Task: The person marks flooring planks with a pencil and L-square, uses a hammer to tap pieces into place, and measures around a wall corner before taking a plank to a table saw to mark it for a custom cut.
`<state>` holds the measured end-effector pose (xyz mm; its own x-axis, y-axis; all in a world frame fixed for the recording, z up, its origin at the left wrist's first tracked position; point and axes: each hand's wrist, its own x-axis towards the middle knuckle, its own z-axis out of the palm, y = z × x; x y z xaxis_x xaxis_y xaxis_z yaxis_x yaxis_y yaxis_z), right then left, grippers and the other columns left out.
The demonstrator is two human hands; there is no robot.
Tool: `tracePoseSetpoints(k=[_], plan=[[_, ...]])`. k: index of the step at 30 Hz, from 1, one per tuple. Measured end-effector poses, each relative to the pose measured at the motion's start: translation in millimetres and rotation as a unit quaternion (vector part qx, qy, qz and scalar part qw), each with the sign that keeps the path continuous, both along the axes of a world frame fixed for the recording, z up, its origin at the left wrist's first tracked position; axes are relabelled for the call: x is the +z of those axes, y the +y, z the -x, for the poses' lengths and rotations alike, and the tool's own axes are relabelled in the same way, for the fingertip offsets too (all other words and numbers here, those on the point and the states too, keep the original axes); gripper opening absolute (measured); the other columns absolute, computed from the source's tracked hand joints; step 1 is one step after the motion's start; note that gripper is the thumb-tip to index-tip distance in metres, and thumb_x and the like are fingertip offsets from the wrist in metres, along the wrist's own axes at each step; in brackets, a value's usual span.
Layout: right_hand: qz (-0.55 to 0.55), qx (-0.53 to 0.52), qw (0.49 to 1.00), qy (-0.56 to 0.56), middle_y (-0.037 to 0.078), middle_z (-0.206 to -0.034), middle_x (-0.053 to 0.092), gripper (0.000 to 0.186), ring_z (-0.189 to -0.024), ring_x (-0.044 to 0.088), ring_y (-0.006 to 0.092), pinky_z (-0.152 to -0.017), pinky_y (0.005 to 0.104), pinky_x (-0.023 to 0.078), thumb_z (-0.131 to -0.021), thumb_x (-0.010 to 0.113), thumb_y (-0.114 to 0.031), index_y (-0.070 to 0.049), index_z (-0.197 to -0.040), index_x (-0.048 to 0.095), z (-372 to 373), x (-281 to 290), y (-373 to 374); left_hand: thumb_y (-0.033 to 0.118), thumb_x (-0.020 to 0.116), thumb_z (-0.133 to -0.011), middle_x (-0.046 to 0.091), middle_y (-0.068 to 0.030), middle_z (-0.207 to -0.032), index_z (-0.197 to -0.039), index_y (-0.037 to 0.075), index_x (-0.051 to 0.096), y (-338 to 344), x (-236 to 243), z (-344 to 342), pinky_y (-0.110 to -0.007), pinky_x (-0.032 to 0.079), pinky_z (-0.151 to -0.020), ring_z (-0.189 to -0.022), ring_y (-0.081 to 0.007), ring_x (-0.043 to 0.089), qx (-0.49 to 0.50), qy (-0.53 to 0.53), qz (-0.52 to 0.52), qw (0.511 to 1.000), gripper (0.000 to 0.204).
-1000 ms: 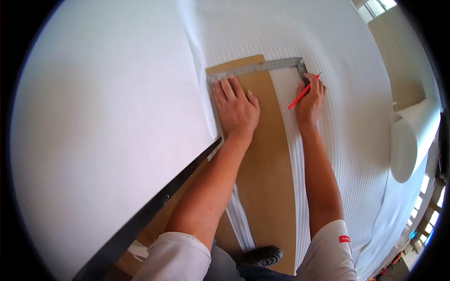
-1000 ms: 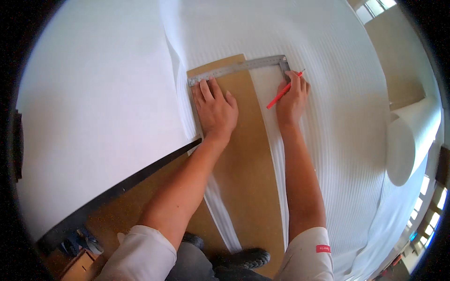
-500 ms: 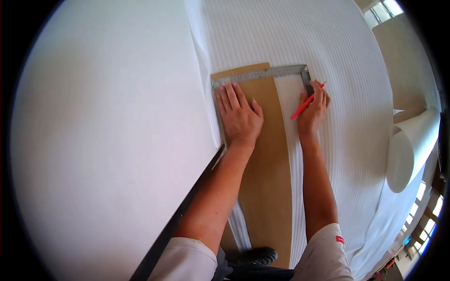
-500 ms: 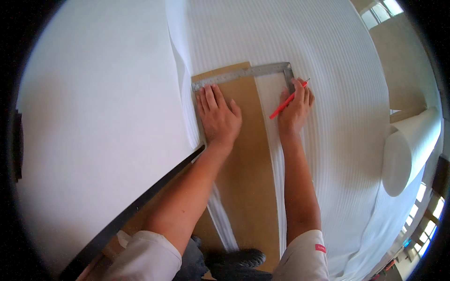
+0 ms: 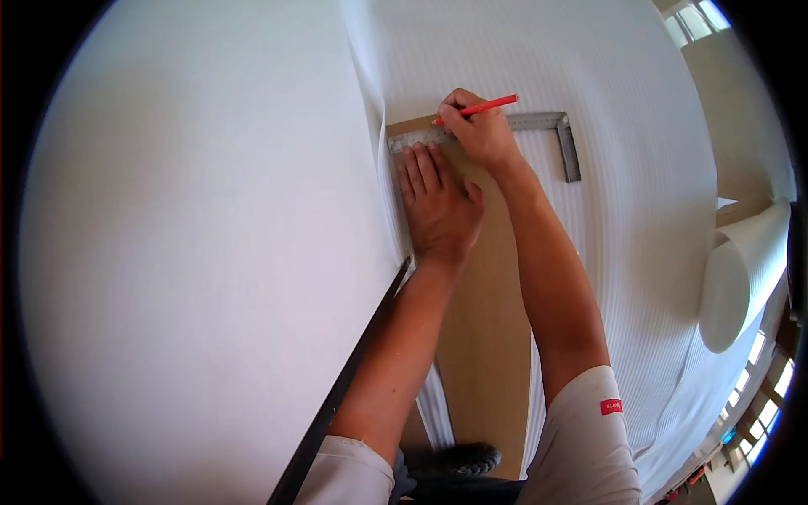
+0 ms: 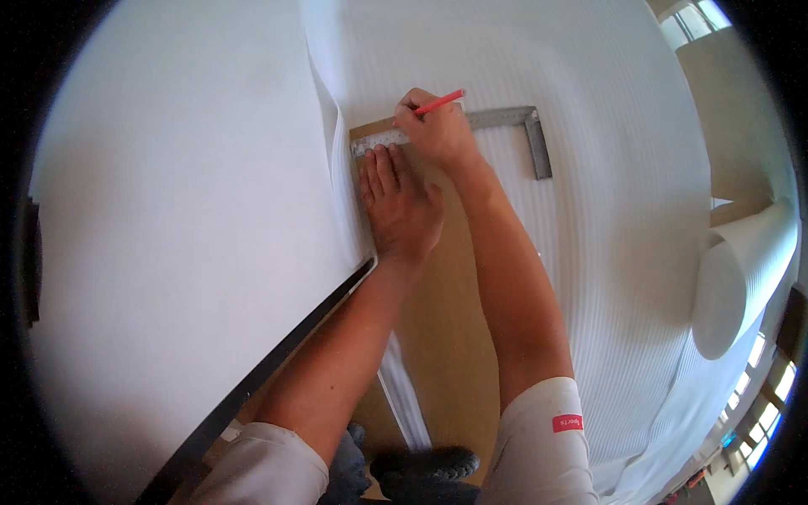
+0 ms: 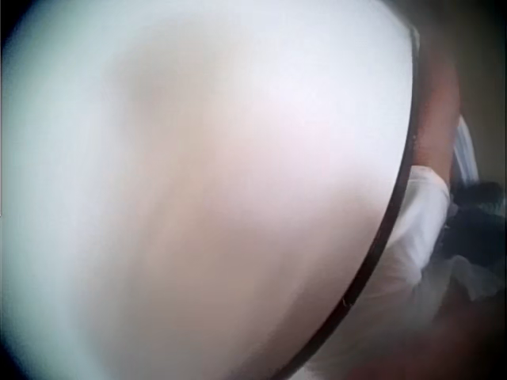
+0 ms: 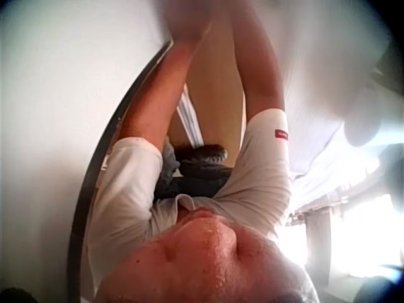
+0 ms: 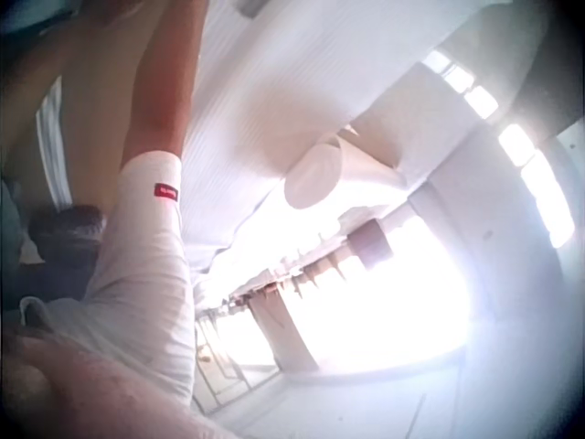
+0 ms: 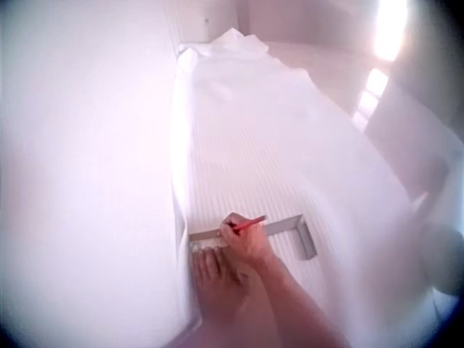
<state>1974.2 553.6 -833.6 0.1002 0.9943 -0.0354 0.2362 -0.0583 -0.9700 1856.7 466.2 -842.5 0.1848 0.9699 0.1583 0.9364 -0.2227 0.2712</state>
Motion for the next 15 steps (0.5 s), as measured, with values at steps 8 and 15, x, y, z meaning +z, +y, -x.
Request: tracePoseSetpoints(k=[8,15], plan=[[-0.058,-0.028,0.996,-0.068,0.019,-0.075,0.067,0.019,-0.067,0.065,0.0336,-0.063,0.0418,0.051,-0.091,0.063,-0.017,0.002,-0.087,0.064,1,-12,0,0.024,0.060,-0.089,0.038,-0.0300,-0.153,-0.145,-0.011,0.041,1,1,-3,-0.052,0.023,-0.124,-0.148,-0.0426,0.032,-0.002,-0.010,-0.010,1.000,0.069],[-0.093,-0.035,0.992,-0.078,0.020,-0.073,0.065,0.019,-0.065,0.062,0.0357,-0.060,0.0414,0.050,-0.091,0.063,-0.016,0.003,-0.085,0.063,3,-16,0,0.025,0.059,-0.090,0.039,-0.0300,-0.152,-0.145,-0.011,0.041,0,1,-4,-0.052,0.022,-0.124,-0.148,-0.0421,0.032,-0.003,-0.003,-0.015,1.000,0.068]])
